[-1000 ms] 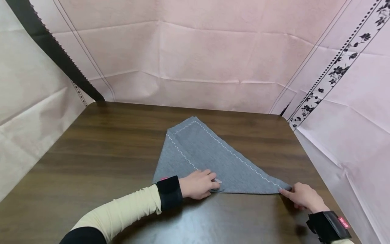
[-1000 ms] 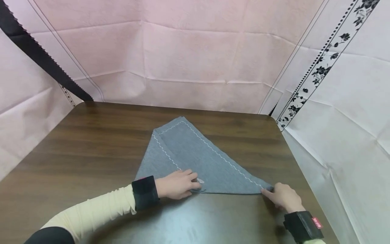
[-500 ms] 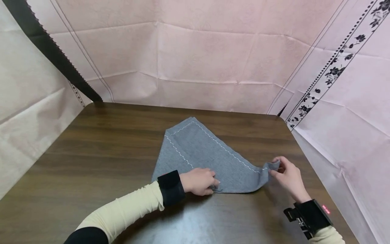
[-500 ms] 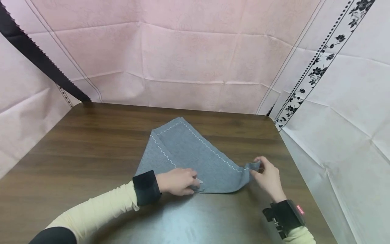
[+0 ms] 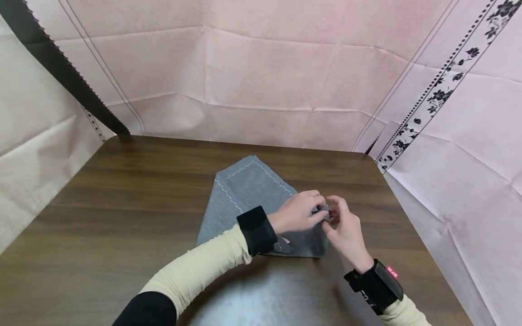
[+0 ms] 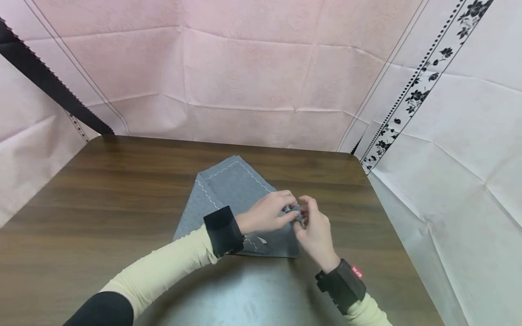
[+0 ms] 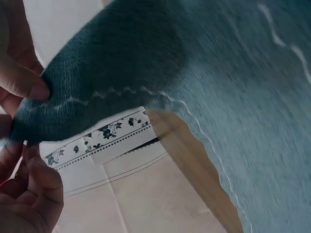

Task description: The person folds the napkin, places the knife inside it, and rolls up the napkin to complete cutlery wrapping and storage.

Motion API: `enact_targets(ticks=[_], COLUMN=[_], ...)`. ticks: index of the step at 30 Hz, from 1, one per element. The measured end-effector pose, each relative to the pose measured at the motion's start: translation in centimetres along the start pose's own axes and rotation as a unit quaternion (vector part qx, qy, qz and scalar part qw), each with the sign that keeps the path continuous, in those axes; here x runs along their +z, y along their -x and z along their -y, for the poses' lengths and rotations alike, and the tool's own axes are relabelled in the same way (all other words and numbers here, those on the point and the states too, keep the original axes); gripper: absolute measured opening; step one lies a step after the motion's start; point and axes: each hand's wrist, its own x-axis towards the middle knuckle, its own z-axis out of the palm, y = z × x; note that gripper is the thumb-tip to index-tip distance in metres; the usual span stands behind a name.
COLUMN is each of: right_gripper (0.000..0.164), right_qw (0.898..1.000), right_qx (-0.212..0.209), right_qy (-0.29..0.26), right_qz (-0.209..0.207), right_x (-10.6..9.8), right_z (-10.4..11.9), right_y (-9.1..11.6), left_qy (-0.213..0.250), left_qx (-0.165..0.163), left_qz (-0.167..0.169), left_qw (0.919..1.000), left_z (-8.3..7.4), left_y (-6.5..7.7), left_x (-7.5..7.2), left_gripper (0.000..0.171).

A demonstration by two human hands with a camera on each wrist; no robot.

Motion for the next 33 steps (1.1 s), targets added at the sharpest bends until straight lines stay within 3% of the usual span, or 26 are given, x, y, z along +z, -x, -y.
enact_targets(ticks=[3, 5, 9, 12, 18, 24, 30, 33], right_gripper=[0.043, 0.034, 0.030, 0.029, 0.021, 0.022, 0.020, 0.020], right_qw=[0.999, 0.994, 0.970, 0.959, 0.964, 0.973, 0.969, 0.964], right_qx=[0.000, 0.020, 0.074, 0.084, 0.036, -0.017, -0.073, -0.104], right_qy=[0.042, 0.085, 0.142, 0.152, 0.146, 0.096, 0.090, 0.094], right_qz=[0.024, 0.068, 0.183, 0.223, 0.219, 0.208, 0.219, 0.227], right_x=[0.1, 0.2, 0.9, 1.7, 3.2, 4.8, 6.3, 6.8], right_z=[0.1, 0.1, 0.2, 0.5, 1.5, 2.2, 2.4, 2.5], right_y=[0.4, 0.8, 1.5, 1.8, 1.8, 1.8, 2.4, 2.4], left_qy=[0.032, 0.046, 0.053, 0.059, 0.080, 0.079, 0.048, 0.026], left_qx=[-0.004, -0.001, 0.007, 0.007, 0.003, -0.022, -0.057, -0.083], left_qz=[-0.036, -0.061, -0.102, -0.138, -0.204, -0.242, -0.225, -0.197], left_qw=[0.9988, 0.9971, 0.9934, 0.9886, 0.9756, 0.9669, 0.9716, 0.9765], left_z=[0.0, 0.1, 0.2, 0.2, 1.1, 2.9, 4.9, 6.3], left_y=[-0.1, 0.1, 0.8, 1.5, 3.8, 7.9, 12.7, 15.5], left_x=[-0.2, -0.8, -2.2, -3.6, -6.7, -9.0, -9.9, -10.0], left_gripper=[0.009, 0.009, 0.010, 0.009, 0.010, 0.012, 0.014, 0.014])
